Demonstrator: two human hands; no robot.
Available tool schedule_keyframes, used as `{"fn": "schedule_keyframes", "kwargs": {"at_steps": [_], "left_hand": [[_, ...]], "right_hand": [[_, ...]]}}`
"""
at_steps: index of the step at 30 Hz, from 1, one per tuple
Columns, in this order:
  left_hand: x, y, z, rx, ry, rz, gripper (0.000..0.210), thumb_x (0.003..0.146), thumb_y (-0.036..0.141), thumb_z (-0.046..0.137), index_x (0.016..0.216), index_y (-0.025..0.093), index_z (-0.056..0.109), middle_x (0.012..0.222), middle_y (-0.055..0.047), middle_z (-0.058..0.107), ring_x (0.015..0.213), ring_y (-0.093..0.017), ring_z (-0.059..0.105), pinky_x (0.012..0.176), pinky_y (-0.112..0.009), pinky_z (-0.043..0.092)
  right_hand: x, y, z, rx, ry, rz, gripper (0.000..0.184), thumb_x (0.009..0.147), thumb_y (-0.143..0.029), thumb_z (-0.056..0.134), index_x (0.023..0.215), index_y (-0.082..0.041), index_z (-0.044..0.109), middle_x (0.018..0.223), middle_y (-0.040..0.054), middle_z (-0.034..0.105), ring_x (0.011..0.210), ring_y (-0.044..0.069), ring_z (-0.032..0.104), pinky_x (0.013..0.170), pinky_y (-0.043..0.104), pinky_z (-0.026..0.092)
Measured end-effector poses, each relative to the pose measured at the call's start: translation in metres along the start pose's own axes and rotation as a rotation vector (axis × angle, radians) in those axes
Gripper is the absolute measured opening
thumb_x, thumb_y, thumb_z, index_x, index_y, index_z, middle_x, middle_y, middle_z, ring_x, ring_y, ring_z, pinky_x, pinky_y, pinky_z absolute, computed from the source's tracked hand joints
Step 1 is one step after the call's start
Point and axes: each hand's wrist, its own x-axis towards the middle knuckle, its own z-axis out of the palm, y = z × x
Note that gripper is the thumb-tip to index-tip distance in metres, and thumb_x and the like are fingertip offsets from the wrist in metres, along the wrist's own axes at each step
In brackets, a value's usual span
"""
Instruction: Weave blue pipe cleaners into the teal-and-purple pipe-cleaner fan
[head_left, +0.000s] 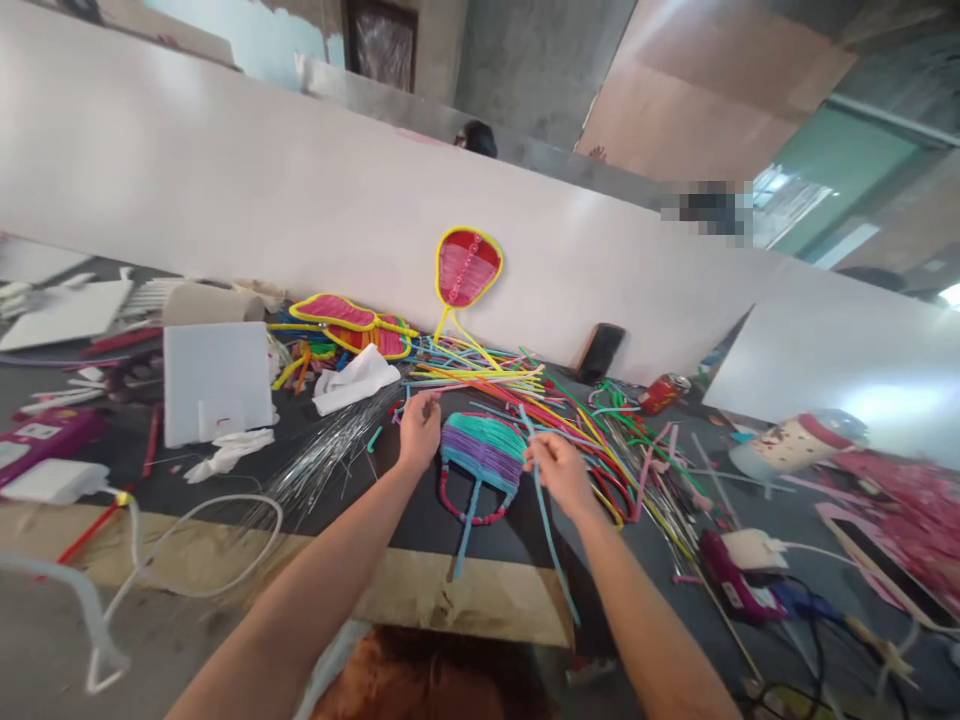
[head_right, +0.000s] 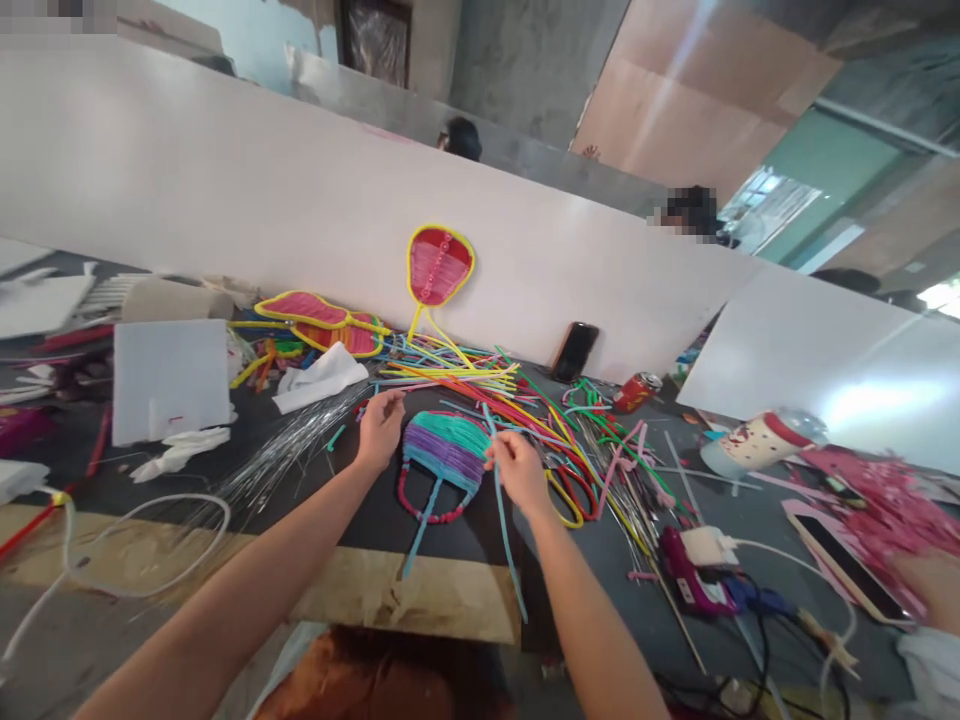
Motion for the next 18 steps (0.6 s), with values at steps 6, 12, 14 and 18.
{"fn": "schedule_keyframes", "kwargs": {"at_steps": [6, 12, 14, 18], "left_hand": [[-0.002, 0.002, -0.004, 0.016, 0.011, 0.086, 0.018, 0.079, 0.016, 0.046, 0.09, 0.018, 0.06, 0.087, -0.005, 0.062, 0.079, -0.017, 0.061, 0.074, -0.032, 0.051], [-0.011, 0.057, -0.011, 0.068, -0.064, 0.289, 0.015, 0.083, 0.018, 0.044, 0.085, 0.018, 0.059, 0.092, -0.007, 0.064, 0.09, -0.018, 0.06, 0.079, -0.034, 0.051], [-0.023, 0.09, -0.013, 0.076, -0.118, 0.37, 0.014, 0.085, 0.02, 0.046, 0.09, 0.02, 0.059, 0.096, -0.006, 0.065, 0.095, -0.018, 0.06, 0.087, -0.036, 0.05], [-0.077, 0.162, -0.022, 0.094, -0.516, 0.792, 0.024, 0.089, 0.027, 0.045, 0.11, 0.028, 0.056, 0.107, -0.004, 0.066, 0.105, -0.017, 0.06, 0.09, -0.036, 0.05]], "right_hand": [[-0.009, 0.032, 0.013, -0.066, -0.106, -0.012, 0.026, 0.078, -0.041, 0.054, 0.091, -0.019, 0.06, 0.071, 0.0027, 0.068, 0.054, 0.015, 0.061, 0.06, 0.03, 0.051], [-0.008, 0.034, 0.005, -0.09, -0.18, -0.027, 0.026, 0.079, -0.038, 0.051, 0.094, -0.019, 0.06, 0.073, 0.0023, 0.069, 0.055, 0.016, 0.063, 0.063, 0.031, 0.052], [-0.008, 0.033, 0.004, -0.098, -0.196, -0.042, 0.024, 0.079, -0.036, 0.051, 0.094, -0.02, 0.061, 0.071, 0.0009, 0.069, 0.055, 0.016, 0.063, 0.064, 0.031, 0.052], [-0.008, 0.032, 0.001, -0.097, -0.211, -0.064, 0.02, 0.08, -0.034, 0.052, 0.092, -0.022, 0.063, 0.069, -0.0001, 0.069, 0.058, 0.017, 0.064, 0.065, 0.031, 0.052]]}}
